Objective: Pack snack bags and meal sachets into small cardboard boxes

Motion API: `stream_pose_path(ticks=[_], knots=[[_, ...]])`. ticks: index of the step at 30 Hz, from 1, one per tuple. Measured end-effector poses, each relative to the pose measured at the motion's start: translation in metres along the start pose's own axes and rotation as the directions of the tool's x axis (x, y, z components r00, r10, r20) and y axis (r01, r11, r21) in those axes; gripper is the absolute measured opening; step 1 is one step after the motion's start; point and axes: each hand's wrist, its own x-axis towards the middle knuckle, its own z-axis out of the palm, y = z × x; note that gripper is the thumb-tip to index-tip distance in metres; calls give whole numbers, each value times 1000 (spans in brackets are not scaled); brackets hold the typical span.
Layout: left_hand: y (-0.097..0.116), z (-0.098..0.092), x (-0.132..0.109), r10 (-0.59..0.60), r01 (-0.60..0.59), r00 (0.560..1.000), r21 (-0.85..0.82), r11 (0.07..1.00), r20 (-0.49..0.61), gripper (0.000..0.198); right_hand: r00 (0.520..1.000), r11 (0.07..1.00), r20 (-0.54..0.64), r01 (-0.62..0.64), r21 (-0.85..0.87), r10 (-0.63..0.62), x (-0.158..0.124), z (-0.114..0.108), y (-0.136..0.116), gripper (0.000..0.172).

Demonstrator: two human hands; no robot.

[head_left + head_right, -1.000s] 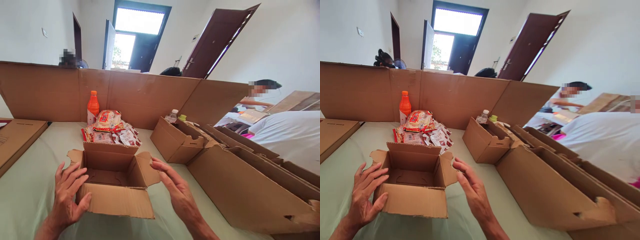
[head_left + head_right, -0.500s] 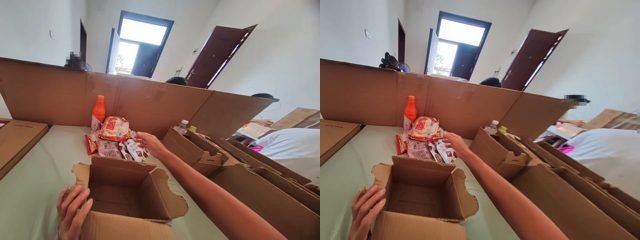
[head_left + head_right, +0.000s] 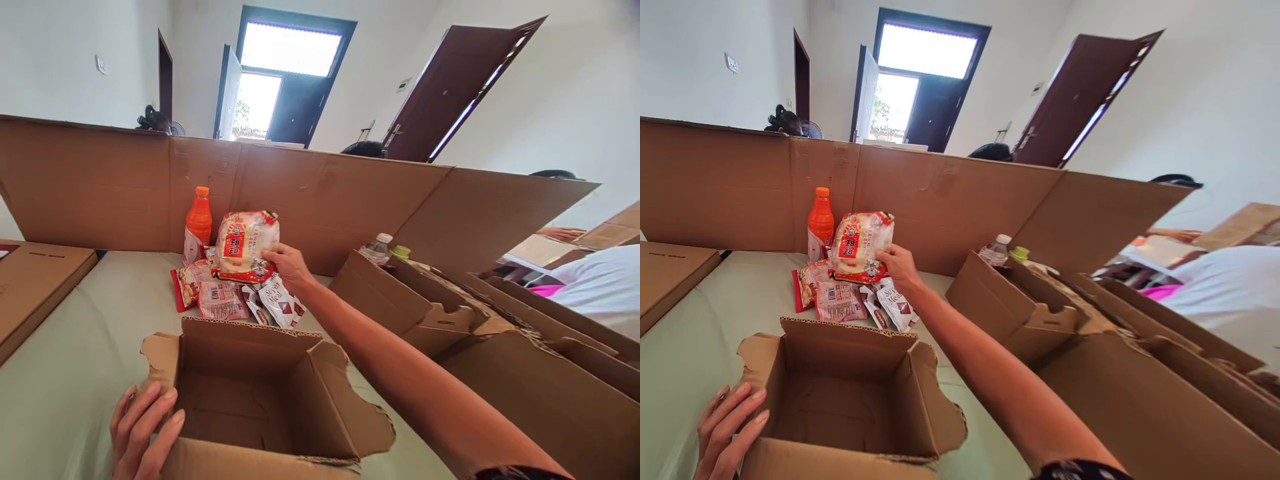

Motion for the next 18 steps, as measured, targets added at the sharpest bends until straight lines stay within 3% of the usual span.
stream_pose_path(ticks=[3, 6, 9, 11, 15, 18], knots=[[-2, -4, 5, 49, -49, 998, 6, 999, 31, 60, 996, 997, -30, 80, 19, -80, -35, -43, -30, 23], [1, -7, 14, 75, -75, 997, -22, 997, 35, 63, 994, 993, -54, 92, -78, -96, -85, -104, -56, 29], [5, -9, 23, 111, -109, 993, -56, 992, 31, 65, 999, 957, -41, -27, -289, 16, -139, -161, -66, 30], [5, -10, 27, 116, -113, 993, -69, 991, 34, 66, 995, 902, -8, -92, -421, 98, -171, -188, -59, 34], [3, -9, 30, 120, -115, 992, -86, 990, 49, 68, 969, 752, 105, -103, -651, 224, -210, -206, -30, 48], [4, -7, 31, 130, -129, 991, -80, 988, 8, 64, 972, 678, 95, -78, -731, 214, -218, -204, -19, 49]])
